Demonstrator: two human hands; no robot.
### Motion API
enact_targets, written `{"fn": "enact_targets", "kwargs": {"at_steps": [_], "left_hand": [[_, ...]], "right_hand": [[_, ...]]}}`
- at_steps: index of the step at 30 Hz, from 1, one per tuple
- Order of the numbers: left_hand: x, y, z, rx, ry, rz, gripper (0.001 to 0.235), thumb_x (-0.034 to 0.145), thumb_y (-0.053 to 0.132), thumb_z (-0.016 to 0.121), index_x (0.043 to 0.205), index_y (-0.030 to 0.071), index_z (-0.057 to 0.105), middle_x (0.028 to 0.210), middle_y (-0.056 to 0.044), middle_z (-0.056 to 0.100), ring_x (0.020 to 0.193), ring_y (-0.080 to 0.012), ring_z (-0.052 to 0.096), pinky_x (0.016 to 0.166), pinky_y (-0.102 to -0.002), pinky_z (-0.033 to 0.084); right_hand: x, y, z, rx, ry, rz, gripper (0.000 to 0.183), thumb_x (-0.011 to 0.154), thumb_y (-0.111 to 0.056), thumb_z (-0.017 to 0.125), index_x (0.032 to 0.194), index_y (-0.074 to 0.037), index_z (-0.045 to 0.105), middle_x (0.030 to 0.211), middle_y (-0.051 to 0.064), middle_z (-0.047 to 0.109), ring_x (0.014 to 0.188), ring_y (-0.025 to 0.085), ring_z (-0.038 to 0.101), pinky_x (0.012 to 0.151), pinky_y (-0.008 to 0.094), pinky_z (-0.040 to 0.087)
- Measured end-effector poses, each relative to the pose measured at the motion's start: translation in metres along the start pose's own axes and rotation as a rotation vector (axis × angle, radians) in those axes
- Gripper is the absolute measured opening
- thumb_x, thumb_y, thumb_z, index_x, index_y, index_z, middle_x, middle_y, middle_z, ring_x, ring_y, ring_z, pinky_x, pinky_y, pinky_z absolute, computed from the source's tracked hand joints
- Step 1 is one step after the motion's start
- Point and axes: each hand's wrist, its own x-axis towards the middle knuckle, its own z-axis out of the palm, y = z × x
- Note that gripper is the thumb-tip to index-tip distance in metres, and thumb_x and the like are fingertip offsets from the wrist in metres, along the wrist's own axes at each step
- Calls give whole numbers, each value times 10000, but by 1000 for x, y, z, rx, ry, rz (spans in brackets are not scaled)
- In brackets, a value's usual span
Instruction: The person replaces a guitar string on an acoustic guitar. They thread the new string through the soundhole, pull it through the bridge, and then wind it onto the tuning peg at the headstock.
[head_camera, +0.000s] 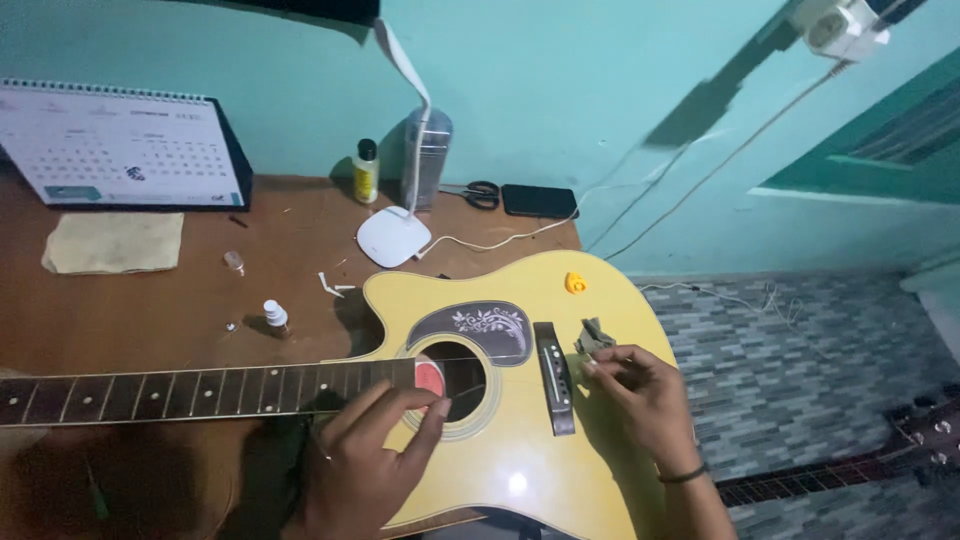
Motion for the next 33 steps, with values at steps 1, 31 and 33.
{"fn": "enact_targets", "kwargs": {"at_steps": [1, 31, 33], "left_hand": [[-1, 0, 2, 4, -6, 3, 106, 887, 217, 766, 836, 129, 736, 766, 13, 714, 645, -185, 684, 554, -316, 505], [-2, -1, 11, 66, -117, -133, 115, 888, 317, 720, 811, 233, 734, 704, 54, 679, 642, -182, 677, 579, -310, 473], [-1, 2, 10, 4, -95, -159, 138, 874, 281, 742, 789, 173, 749, 662, 41, 675, 564, -144, 633, 487, -279, 417]], "right_hand": [[-1, -2, 2, 7, 2, 4, 184, 794, -46, 846, 958, -15, 769, 801, 87, 812, 786, 149, 777, 804, 274, 651], [-6, -7, 21, 3, -42, -71, 99, 834, -74, 809, 932, -62, 806, 920, 56, 842, 854, 116, 775, 808, 250, 625], [-10, -15, 22, -46, -33, -51, 82, 837, -95, 797, 916, -73, 805, 972, 63, 865, 923, 137, 800, 860, 282, 642]]}}
